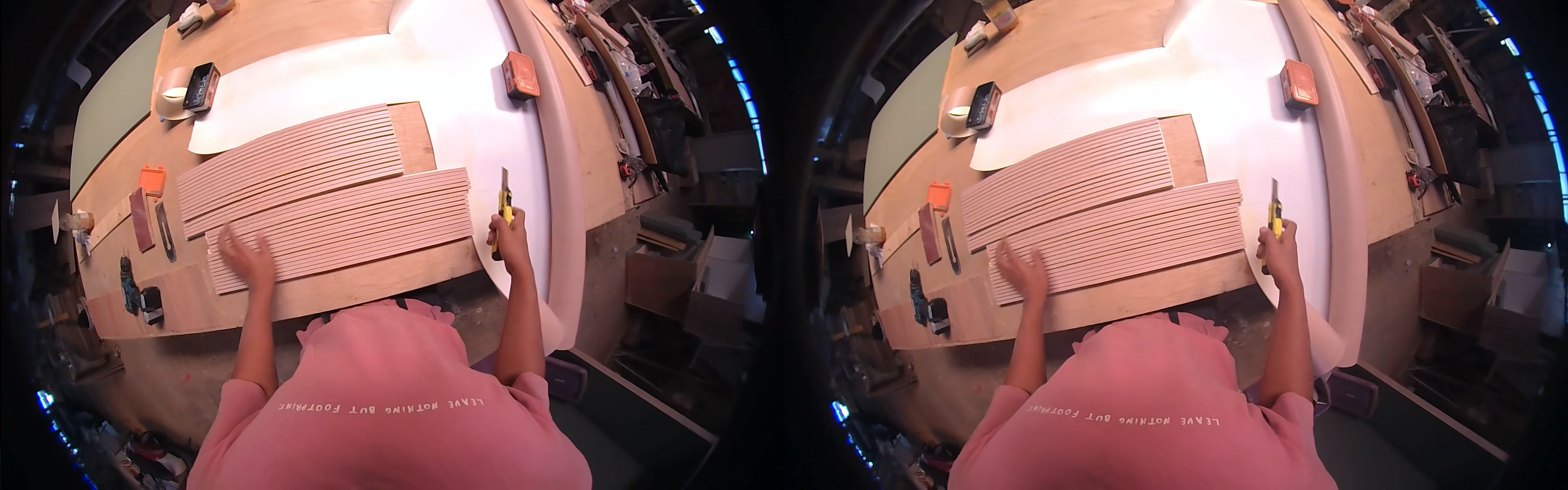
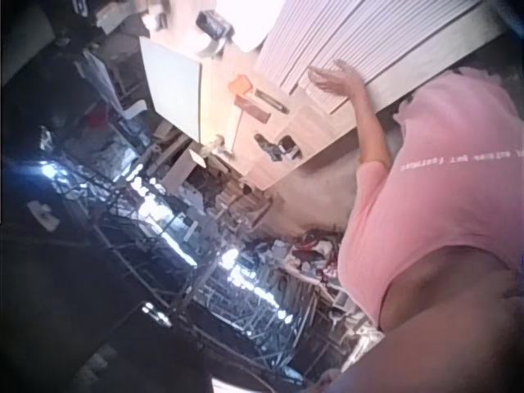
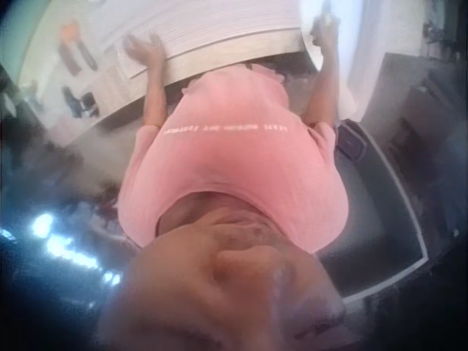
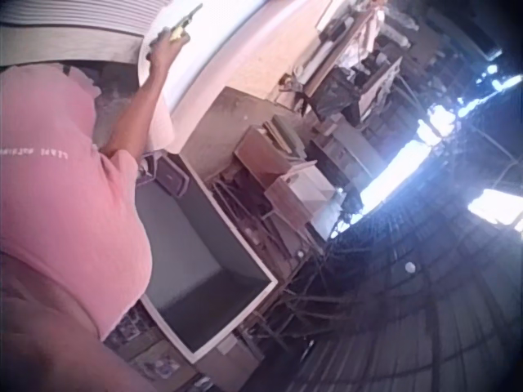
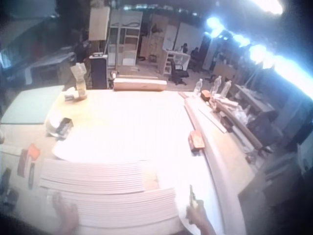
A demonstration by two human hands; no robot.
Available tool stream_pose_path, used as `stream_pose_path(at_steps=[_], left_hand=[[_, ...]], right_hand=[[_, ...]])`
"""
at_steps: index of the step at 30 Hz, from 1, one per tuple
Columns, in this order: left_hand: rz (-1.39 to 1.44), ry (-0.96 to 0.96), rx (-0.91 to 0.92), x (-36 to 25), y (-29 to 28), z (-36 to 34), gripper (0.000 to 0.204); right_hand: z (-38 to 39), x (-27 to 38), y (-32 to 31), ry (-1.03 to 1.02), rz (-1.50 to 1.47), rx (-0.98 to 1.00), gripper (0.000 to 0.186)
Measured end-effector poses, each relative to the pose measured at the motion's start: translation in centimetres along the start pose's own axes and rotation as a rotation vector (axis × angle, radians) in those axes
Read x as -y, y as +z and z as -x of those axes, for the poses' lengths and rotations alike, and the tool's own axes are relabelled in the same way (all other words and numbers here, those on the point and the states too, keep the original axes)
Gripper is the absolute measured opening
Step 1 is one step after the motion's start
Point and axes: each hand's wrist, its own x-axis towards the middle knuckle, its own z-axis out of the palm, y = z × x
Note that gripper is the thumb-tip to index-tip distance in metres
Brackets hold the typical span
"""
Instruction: The person uses a utility knife to cut through thin wooden slats on a workbench, separating and then stacking the pieces.
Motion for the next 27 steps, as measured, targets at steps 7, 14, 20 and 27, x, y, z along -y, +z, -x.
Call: stream_pose_path(at_steps=[7,14,20,27], left_hand=[[0.542,0.269,0.358,-24.3,3.7,2.1,0.060],[0.348,0.375,0.376,-32.1,8.7,4.3,0.054],[0.254,0.360,0.412,-32.9,8.5,4.0,0.058],[0.250,0.356,0.404,-33.1,8.9,3.8,0.057]], right_hand=[[-9.5,6.0,-5.0,-0.703,0.946,0.406,0.035],[-17.4,7.8,-1.8,-0.792,1.180,0.778,0.035],[-20.4,8.9,0.2,-0.895,1.253,0.943,0.033],[-21.1,9.3,1.1,-0.943,1.256,0.988,0.032]])
